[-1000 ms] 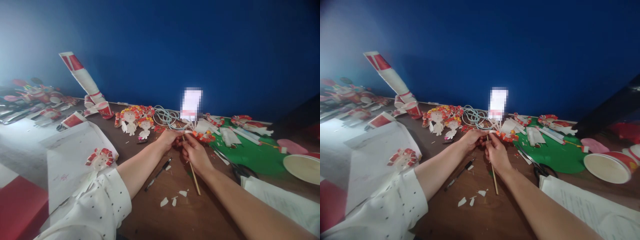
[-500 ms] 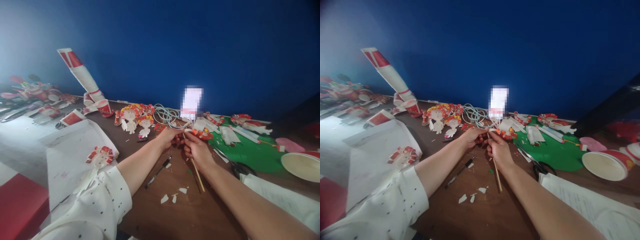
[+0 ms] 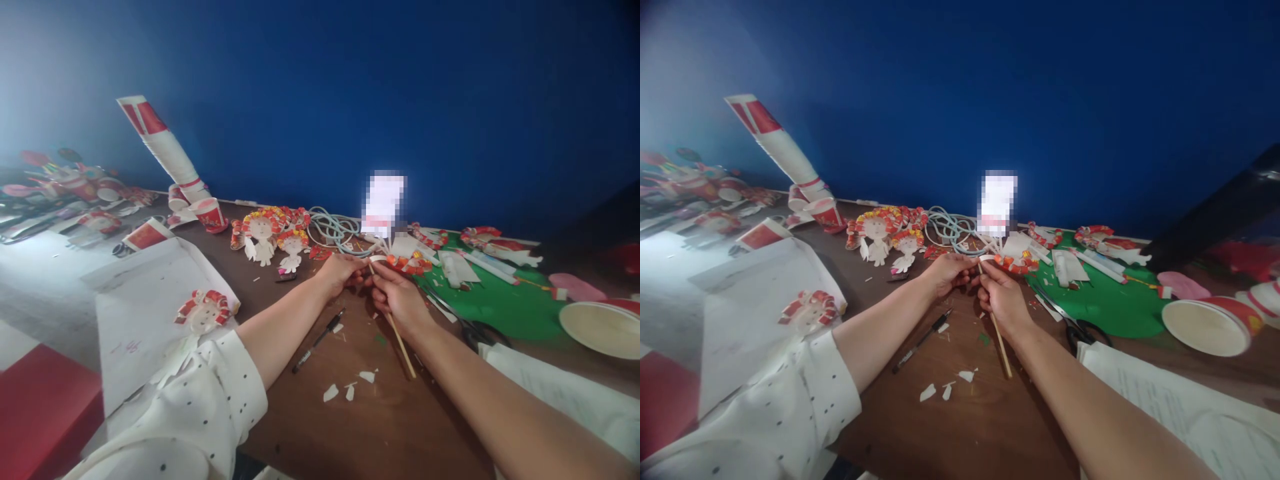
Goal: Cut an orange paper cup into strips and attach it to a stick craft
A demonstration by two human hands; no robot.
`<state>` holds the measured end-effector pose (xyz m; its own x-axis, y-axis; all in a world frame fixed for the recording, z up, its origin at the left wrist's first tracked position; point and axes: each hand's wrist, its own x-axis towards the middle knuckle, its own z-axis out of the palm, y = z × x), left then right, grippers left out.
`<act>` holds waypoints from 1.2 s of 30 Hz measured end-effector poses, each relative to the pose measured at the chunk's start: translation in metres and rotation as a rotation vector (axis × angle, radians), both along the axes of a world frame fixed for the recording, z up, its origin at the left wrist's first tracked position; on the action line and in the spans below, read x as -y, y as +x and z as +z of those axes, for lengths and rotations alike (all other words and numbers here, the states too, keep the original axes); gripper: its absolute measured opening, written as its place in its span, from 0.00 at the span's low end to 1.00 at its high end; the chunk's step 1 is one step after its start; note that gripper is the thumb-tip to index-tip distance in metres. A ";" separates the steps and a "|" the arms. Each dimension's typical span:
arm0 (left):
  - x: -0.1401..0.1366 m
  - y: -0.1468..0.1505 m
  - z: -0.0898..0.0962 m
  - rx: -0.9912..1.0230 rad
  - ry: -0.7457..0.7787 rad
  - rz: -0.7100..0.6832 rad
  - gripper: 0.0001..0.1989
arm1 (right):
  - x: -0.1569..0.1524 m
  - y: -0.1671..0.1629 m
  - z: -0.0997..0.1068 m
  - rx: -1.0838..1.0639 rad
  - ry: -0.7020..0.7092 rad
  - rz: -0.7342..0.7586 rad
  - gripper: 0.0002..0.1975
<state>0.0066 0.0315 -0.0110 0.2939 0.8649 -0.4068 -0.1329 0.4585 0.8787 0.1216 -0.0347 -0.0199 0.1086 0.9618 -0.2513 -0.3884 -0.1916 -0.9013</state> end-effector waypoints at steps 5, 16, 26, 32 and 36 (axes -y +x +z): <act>0.001 0.000 0.001 0.020 -0.005 -0.024 0.08 | -0.001 -0.001 -0.005 0.043 0.027 -0.001 0.26; -0.003 0.004 -0.003 -0.012 0.021 0.010 0.08 | 0.003 -0.008 -0.006 0.144 0.074 -0.006 0.24; -0.002 0.005 -0.003 0.040 0.038 0.040 0.11 | 0.001 -0.009 -0.006 0.162 0.091 -0.018 0.30; 0.000 0.006 0.000 0.055 0.032 0.048 0.12 | 0.002 -0.009 -0.006 0.172 0.106 -0.024 0.29; 0.001 0.005 0.002 0.066 0.002 0.056 0.11 | 0.002 -0.009 -0.007 0.142 0.110 -0.010 0.29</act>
